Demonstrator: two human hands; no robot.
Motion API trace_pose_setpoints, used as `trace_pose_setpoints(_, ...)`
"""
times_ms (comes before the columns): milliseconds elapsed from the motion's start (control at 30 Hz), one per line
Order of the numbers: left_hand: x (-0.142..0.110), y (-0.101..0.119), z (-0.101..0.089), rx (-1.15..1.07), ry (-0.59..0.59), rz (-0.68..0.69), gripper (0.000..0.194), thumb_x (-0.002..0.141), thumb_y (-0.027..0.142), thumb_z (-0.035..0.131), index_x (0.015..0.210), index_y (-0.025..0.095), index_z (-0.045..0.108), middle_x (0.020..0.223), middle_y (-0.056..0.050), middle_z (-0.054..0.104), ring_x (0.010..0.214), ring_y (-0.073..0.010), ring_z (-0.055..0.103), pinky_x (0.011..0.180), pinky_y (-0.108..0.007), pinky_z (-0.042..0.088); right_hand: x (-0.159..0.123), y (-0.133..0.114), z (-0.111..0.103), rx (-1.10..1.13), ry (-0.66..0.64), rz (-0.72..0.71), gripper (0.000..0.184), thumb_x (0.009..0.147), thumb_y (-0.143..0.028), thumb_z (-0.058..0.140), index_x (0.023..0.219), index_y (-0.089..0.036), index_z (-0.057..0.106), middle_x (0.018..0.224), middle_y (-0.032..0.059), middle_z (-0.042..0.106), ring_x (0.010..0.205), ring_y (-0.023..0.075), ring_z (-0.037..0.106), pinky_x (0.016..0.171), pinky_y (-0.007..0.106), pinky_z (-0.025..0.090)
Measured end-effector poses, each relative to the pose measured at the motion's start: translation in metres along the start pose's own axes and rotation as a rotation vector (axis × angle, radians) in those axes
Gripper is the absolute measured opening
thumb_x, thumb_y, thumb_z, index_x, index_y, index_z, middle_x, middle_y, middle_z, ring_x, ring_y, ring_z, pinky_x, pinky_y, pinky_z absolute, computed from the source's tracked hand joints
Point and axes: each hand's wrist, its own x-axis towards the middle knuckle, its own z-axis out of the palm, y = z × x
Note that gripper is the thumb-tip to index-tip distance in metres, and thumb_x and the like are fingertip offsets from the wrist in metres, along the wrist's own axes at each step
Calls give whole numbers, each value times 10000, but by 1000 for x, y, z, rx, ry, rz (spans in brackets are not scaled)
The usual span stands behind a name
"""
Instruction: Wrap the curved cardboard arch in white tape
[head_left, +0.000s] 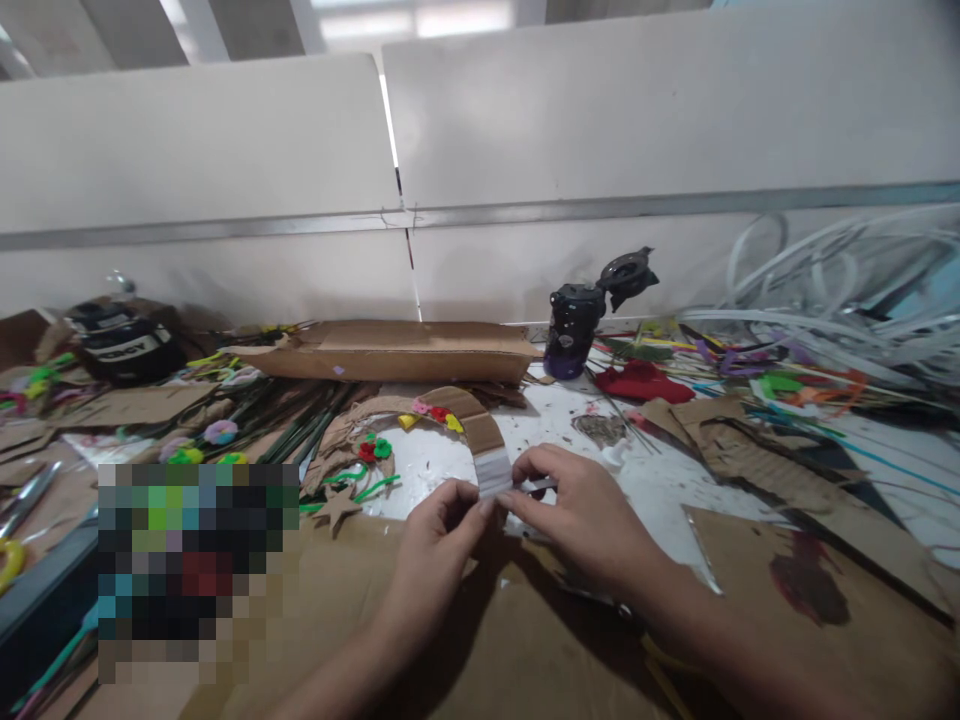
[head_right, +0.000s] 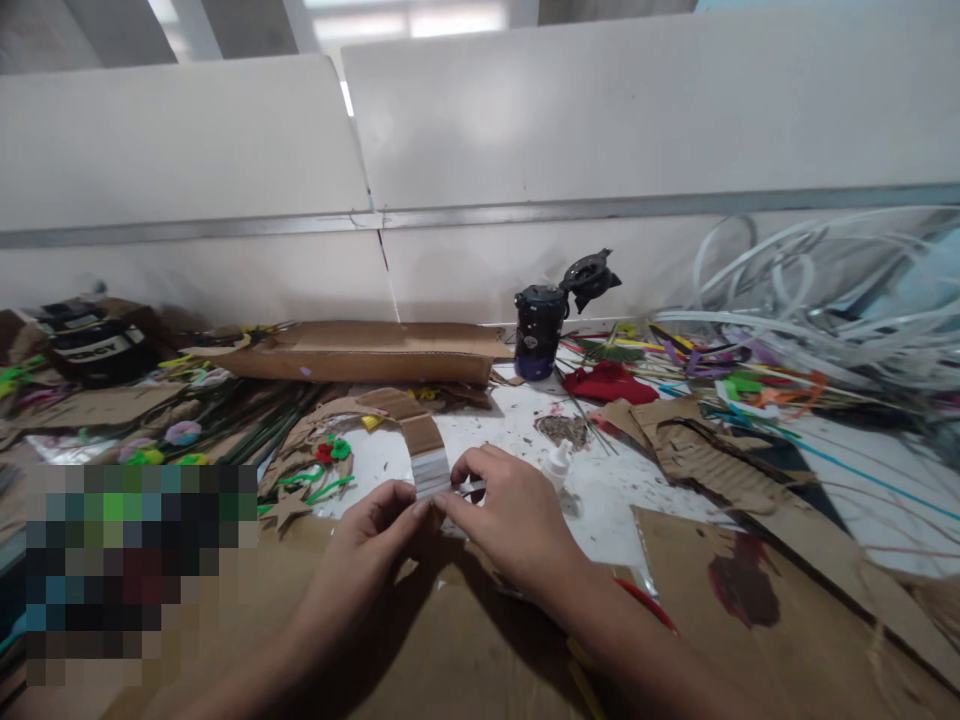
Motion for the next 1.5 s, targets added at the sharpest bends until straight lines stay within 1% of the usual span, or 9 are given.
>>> trace_pose_setpoints(233,2,-1,-2,-55,17,-5,292,776,412,847,762,193,656,669,11,578,602,-125,518,581,-242,415,2,2,-1,43,-19,-10,48,860,-191,694,818,-211,681,877,17,718,850,222,651,766,322,432)
trace_pose_setpoints(467,4,-5,-6,-100,6,-18,282,792,420,838,788,201,661,697,2,586,647,-156,575,655,-292,516,4,4,-3,109,-20,-23,96,881,-180,622,819,-211,689,874,25,732,850,222,659,767,319,437)
trace_pose_setpoints(700,5,-3,-5,-139,22,-35,315,751,378,879,967,210,723,762,-29,667,674,-170,620,653,-280,513,3,4,-4,125,-1,-22,101,874,-187,621,808,-212,692,859,22,733,832,217,656,764,321,440)
trace_pose_setpoints(900,1,1,8,-293,-26,-41,426,671,326,932,1044,204,767,957,-86,747,745,-164,648,686,-266,504,-1,2,0,101,-43,-47,100,875,-171,627,823,-211,702,876,27,732,851,218,658,768,321,442)
trace_pose_setpoints(1100,2,2,8,-265,-21,-45,311,690,283,903,930,138,769,719,-35,668,555,-92,507,543,-222,373,0,1,-2,110,-100,-73,122,895,-171,623,830,-212,719,885,25,741,863,212,667,768,316,451)
trace_pose_setpoints(1167,1,3,9,-325,-18,-62,296,701,271,884,934,139,757,712,-32,658,552,-94,505,554,-233,382,2,4,-3,117,-134,-59,136,906,-184,618,859,-212,743,910,33,755,885,219,678,786,323,465)
trace_pose_setpoints(1300,-3,7,10,-342,6,-99,367,687,253,889,1009,145,749,818,-69,703,654,-144,604,640,-272,463,6,11,-6,146,-131,10,214,910,-220,632,1079,-216,763,1076,64,779,971,241,698,848,349,492)
trace_pose_setpoints(1400,-5,14,9,-323,28,-123,386,701,266,880,1053,170,751,928,-100,742,680,-162,643,646,-285,484,5,14,-11,95,-145,-67,238,923,-203,627,1119,-227,760,1119,65,769,1014,243,688,871,350,488)
trace_pose_setpoints(1500,-4,27,4,-302,70,-94,359,695,253,874,1033,184,775,896,-104,768,675,-187,669,642,-300,504,4,17,-15,-41,-151,-172,189,951,-163,606,1026,-215,772,1003,63,748,954,236,673,831,338,474)
